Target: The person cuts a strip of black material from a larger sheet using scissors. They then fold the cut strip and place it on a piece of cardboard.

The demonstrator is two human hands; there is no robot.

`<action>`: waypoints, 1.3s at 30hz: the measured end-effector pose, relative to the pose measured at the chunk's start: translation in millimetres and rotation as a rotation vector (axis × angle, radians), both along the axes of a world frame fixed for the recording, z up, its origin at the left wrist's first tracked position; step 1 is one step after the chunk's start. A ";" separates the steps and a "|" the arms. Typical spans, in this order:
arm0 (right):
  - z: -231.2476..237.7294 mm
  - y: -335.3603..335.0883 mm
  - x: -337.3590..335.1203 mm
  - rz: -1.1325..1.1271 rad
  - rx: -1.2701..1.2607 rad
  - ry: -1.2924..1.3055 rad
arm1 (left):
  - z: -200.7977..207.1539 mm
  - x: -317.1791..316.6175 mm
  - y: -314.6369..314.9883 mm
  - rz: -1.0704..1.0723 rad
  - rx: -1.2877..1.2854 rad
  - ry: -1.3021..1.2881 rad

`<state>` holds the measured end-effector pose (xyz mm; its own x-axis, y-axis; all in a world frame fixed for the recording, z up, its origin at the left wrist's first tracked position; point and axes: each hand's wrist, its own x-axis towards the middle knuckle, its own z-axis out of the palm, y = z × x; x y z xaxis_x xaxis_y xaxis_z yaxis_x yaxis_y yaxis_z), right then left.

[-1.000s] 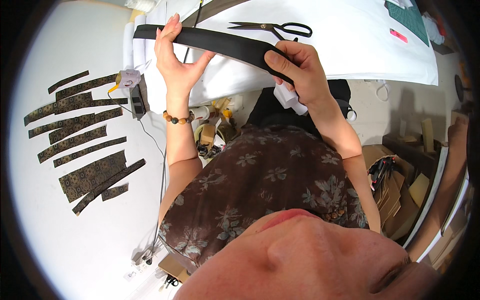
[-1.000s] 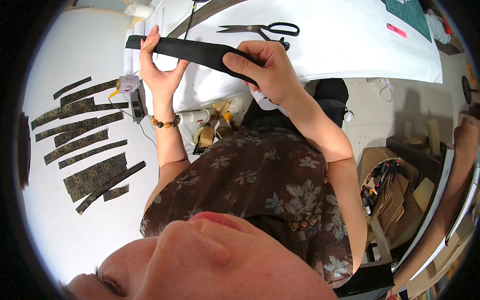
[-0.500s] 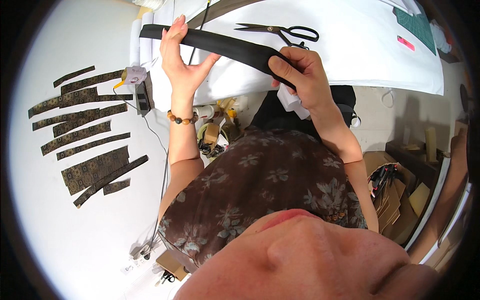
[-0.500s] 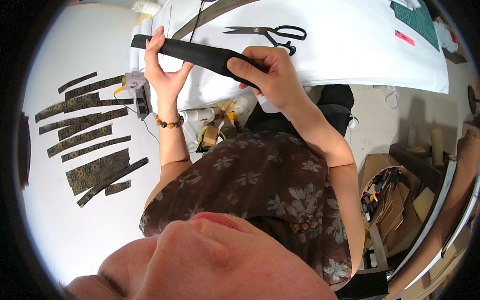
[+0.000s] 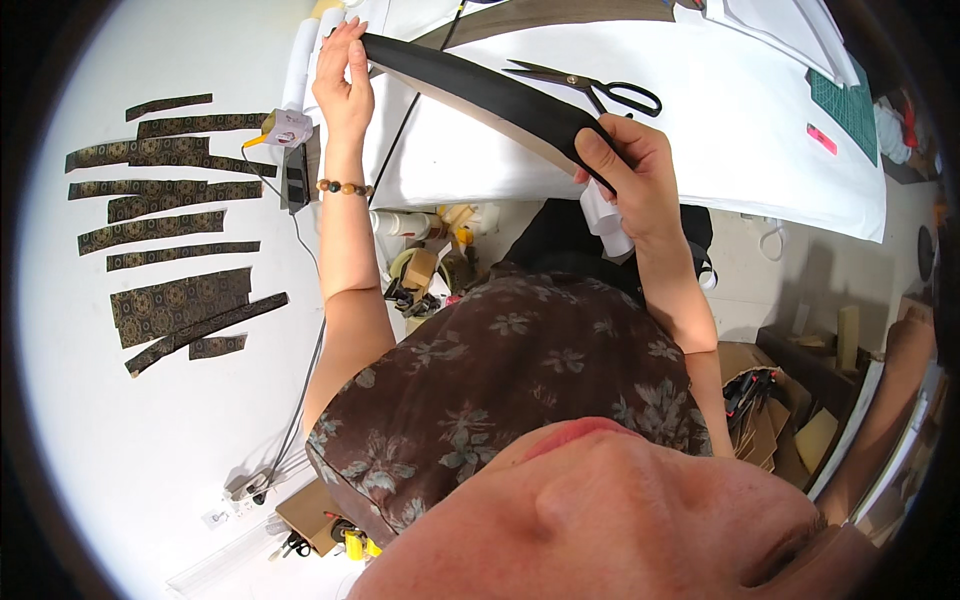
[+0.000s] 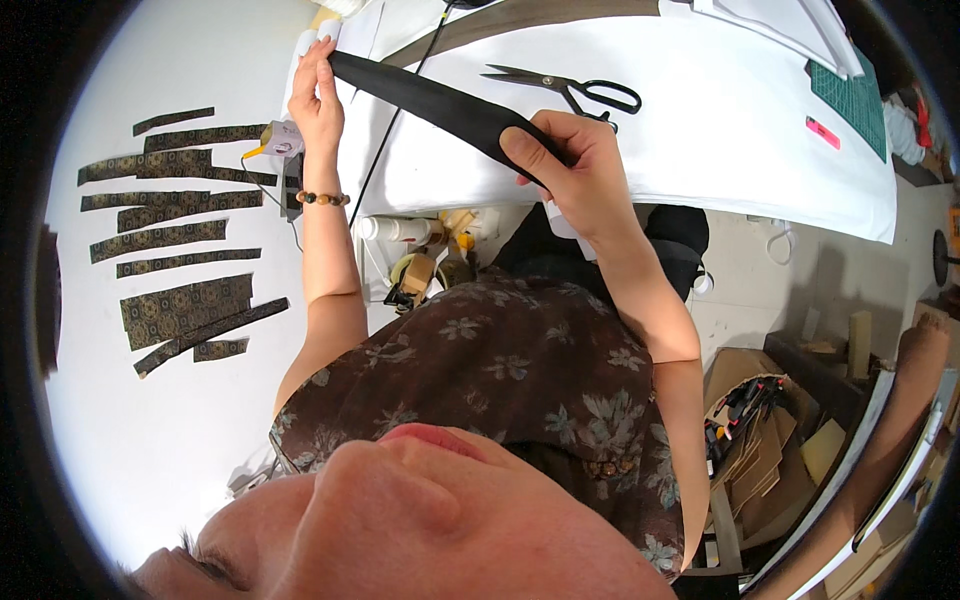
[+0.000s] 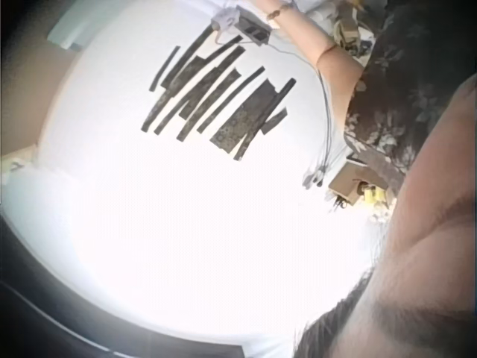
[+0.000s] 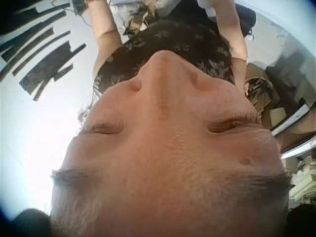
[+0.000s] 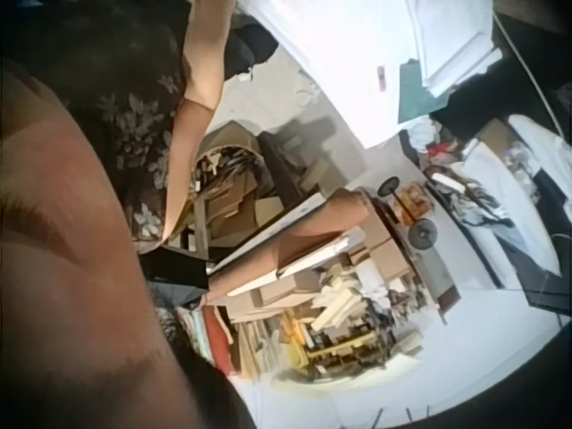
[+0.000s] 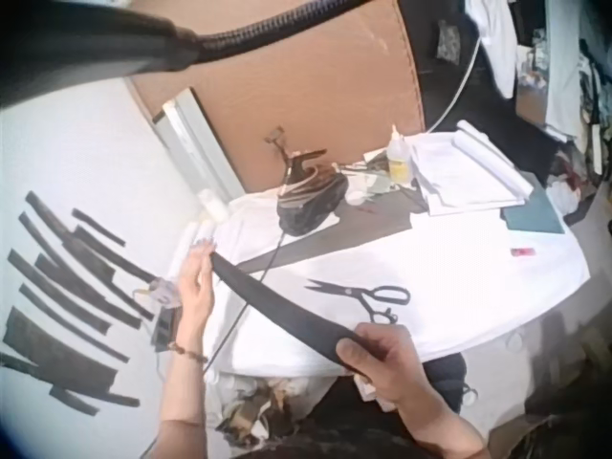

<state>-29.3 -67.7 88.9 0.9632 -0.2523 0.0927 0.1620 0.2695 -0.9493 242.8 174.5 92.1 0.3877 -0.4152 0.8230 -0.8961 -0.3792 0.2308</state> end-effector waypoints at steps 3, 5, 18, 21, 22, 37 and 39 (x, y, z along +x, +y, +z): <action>0.1 0.2 -0.8 -0.008 -0.011 0.016 | 1.6 -6.9 -5.8 -0.081 -0.005 0.016; -1.0 0.3 -0.5 -0.009 -0.012 0.009 | 4.1 -14.2 -9.4 -0.145 -0.002 0.041; -4.7 1.4 4.2 -0.051 -0.005 -0.038 | 12.2 -88.3 -68.3 -0.368 0.086 -0.105; -3.9 2.1 3.0 -0.047 0.003 -0.032 | 15.6 -108.8 -74.1 -0.341 0.146 -0.134; -2.8 2.5 2.4 -0.047 0.009 -0.026 | 15.9 -112.3 -74.8 -0.326 0.176 -0.144; -9.5 -5.4 2.1 0.004 -0.021 -0.067 | 35.3 -154.9 -95.3 -0.321 0.343 -0.105; -13.4 -4.9 2.2 -0.016 -0.037 -0.071 | 41.6 -156.3 -92.7 -0.317 0.397 -0.111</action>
